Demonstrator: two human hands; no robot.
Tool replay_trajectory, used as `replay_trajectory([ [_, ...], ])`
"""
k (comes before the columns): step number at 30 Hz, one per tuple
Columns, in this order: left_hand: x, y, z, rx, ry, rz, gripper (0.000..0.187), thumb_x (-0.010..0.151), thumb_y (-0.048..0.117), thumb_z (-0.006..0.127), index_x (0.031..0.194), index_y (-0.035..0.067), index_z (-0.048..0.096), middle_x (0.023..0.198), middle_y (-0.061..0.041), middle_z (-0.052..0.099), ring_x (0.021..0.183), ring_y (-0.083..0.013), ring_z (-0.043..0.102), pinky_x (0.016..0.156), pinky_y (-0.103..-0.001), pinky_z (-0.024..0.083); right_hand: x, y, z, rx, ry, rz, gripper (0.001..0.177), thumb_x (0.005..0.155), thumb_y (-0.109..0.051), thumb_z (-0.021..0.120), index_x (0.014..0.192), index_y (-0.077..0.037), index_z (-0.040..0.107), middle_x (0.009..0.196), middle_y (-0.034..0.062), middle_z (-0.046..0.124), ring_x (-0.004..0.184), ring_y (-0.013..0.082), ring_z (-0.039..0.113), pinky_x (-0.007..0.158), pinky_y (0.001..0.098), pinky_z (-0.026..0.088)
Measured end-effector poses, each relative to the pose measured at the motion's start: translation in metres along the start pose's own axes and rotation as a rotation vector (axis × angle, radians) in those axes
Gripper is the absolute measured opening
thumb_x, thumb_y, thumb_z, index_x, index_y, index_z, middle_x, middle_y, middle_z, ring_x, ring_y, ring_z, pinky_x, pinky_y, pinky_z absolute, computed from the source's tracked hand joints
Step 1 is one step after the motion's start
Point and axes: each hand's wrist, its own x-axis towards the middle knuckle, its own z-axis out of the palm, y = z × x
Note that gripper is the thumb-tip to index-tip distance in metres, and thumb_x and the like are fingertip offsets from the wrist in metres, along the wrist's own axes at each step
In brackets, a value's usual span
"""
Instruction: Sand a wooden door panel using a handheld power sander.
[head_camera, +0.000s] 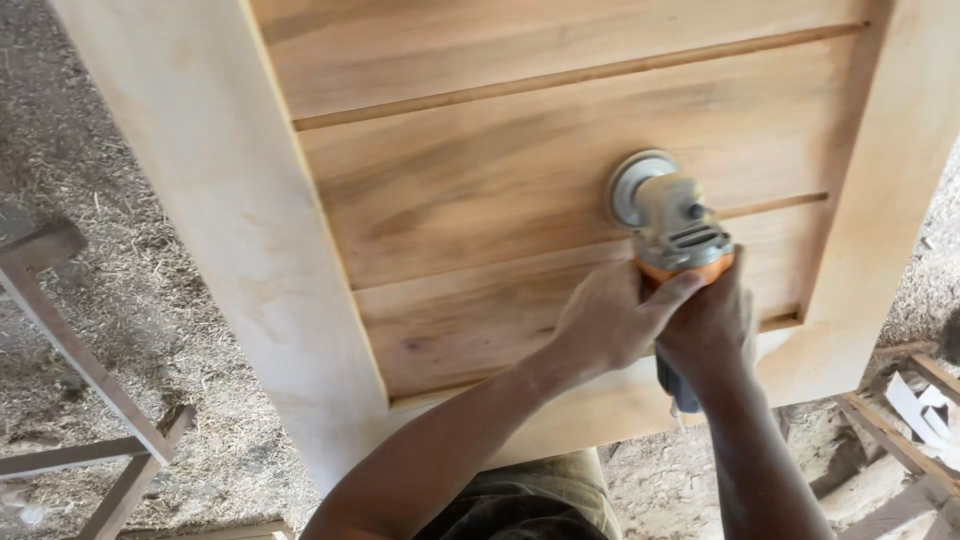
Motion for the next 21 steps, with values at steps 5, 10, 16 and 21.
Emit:
replay_trajectory([
  [5,-0.072,-0.02,-0.074,-0.16,0.172,-0.047,0.062,0.096,0.06,0.053,0.11,0.001,0.07,0.087,-0.015,0.077,0.085,-0.0278,0.076,0.076,-0.043,0.058,-0.033,-0.085,0.041,-0.053,-0.141,-0.005,0.077,0.077,-0.039,0.083,0.126,0.001,0.04,0.086,0.0264,0.073,0.079,0.0447,0.073,0.066,0.0545,0.058],
  [10,-0.114,-0.053,-0.126,-0.192,0.316,-0.085,0.058,0.098,0.054,0.054,0.11,-0.001,0.071,0.087,-0.015,0.077,0.084,-0.0248,0.076,0.075,-0.041,0.057,-0.046,-0.142,0.081,-0.047,-0.22,-0.14,0.07,0.077,-0.036,0.081,0.12,0.001,0.038,0.08,0.0238,0.072,0.072,0.0456,0.073,0.061,0.0552,0.058],
  [16,-0.087,-0.043,-0.145,-0.237,0.351,-0.023,0.059,0.099,0.054,0.051,0.099,-0.001,0.073,0.076,-0.014,0.075,0.074,-0.0237,0.076,0.065,-0.041,0.056,-0.023,-0.154,0.073,-0.085,-0.196,-0.273,0.064,0.079,-0.029,0.08,0.121,-0.002,0.04,0.075,0.0243,0.071,0.073,0.0478,0.07,0.062,0.0575,0.055],
  [21,-0.031,0.005,-0.123,-0.124,0.14,-0.016,0.065,0.093,0.066,0.051,0.091,0.006,0.076,0.074,-0.013,0.075,0.069,-0.0294,0.076,0.063,-0.043,0.058,0.006,-0.091,0.05,0.123,0.069,-0.335,0.068,0.082,-0.032,0.082,0.124,0.001,0.04,0.098,0.0213,0.073,0.087,0.041,0.075,0.064,0.0485,0.058],
])
